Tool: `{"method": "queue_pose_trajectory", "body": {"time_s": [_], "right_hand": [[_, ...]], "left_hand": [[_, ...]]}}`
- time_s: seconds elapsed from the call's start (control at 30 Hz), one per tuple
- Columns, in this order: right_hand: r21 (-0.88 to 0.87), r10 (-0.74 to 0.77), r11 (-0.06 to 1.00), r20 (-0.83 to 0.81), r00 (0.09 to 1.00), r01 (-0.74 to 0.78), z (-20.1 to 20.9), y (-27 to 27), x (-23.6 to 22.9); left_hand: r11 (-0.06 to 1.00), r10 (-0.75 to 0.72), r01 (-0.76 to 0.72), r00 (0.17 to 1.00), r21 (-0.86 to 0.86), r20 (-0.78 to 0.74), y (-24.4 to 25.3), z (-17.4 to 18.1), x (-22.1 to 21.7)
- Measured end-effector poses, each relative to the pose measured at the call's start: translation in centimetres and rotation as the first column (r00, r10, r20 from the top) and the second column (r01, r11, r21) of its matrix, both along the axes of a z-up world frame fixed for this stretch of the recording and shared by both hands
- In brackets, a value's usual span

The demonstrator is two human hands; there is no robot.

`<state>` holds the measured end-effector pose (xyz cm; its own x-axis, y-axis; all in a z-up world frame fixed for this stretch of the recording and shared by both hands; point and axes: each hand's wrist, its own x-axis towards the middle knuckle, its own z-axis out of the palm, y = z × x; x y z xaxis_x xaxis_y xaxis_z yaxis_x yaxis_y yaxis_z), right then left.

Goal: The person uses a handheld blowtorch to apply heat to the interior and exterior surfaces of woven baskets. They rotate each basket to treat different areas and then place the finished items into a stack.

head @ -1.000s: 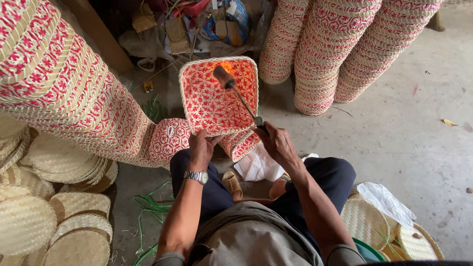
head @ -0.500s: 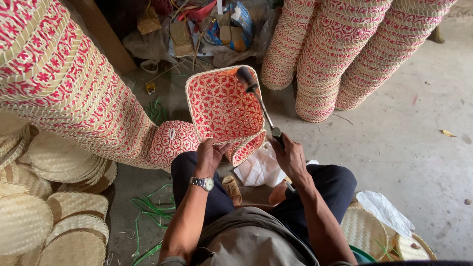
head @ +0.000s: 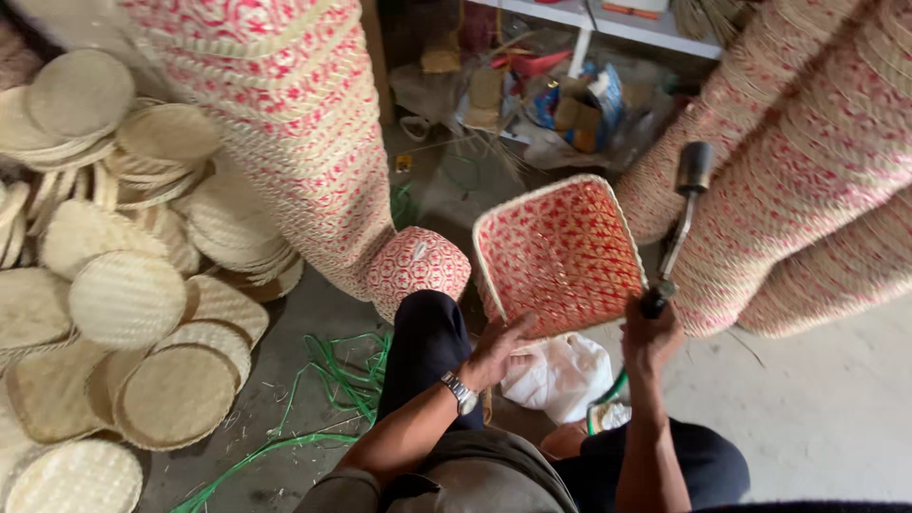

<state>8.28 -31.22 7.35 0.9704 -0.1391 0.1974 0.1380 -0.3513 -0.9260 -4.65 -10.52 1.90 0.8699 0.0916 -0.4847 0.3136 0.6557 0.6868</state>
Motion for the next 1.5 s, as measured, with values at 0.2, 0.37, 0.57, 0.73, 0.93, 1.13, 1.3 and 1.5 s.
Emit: {"method": "queue_pose_trajectory", "body": {"time_s": [0.2,0.37,0.57,0.73,0.93,1.13,1.3,1.5], "right_hand": [[-0.339,0.187,0.93,0.105,0.977,-0.142,0.3,-4.7,4.0],[-0.569,0.412,0.809,0.372,0.832,-0.146,0.0,-5.1,4.8],[-0.578,0.404,0.789,0.235,0.884,-0.207,1.4,-4.0,4.0],[-0.469,0.344,0.85,0.152,0.927,-0.238,4.8,-3.0,0.1],[-0.333,0.558,0.752,-0.137,0.818,-0.568,7.6,-2.5,-6.7],[-0.409,0.534,0.782,0.051,0.844,-0.47,7.0,0.6,-9.2],[-0.423,0.54,0.741,-0.087,0.837,-0.522,6.4,1.3,-9.1],[-0.413,0.553,0.762,0.017,0.833,-0.498,6.5,0.9,-8.9]], "left_hand": [[0.901,-0.081,-0.174,0.834,0.398,0.546,6.8,3.6,-1.8],[0.765,-0.444,0.212,0.857,0.608,0.26,9.4,-0.3,-0.8],[0.865,-0.269,0.144,0.942,0.481,0.202,7.5,-7.2,0.0],[0.953,-0.099,0.042,0.979,0.3,0.179,5.8,-8.1,-0.2],[0.985,0.156,-0.163,0.983,0.064,0.099,7.6,-4.1,1.8],[0.979,0.185,-0.201,0.952,0.041,0.245,8.3,-1.5,2.0],[0.973,0.197,-0.222,0.937,0.057,0.29,7.9,-0.1,1.9],[0.975,0.192,-0.219,0.902,0.026,0.386,7.8,1.0,1.5]]}}
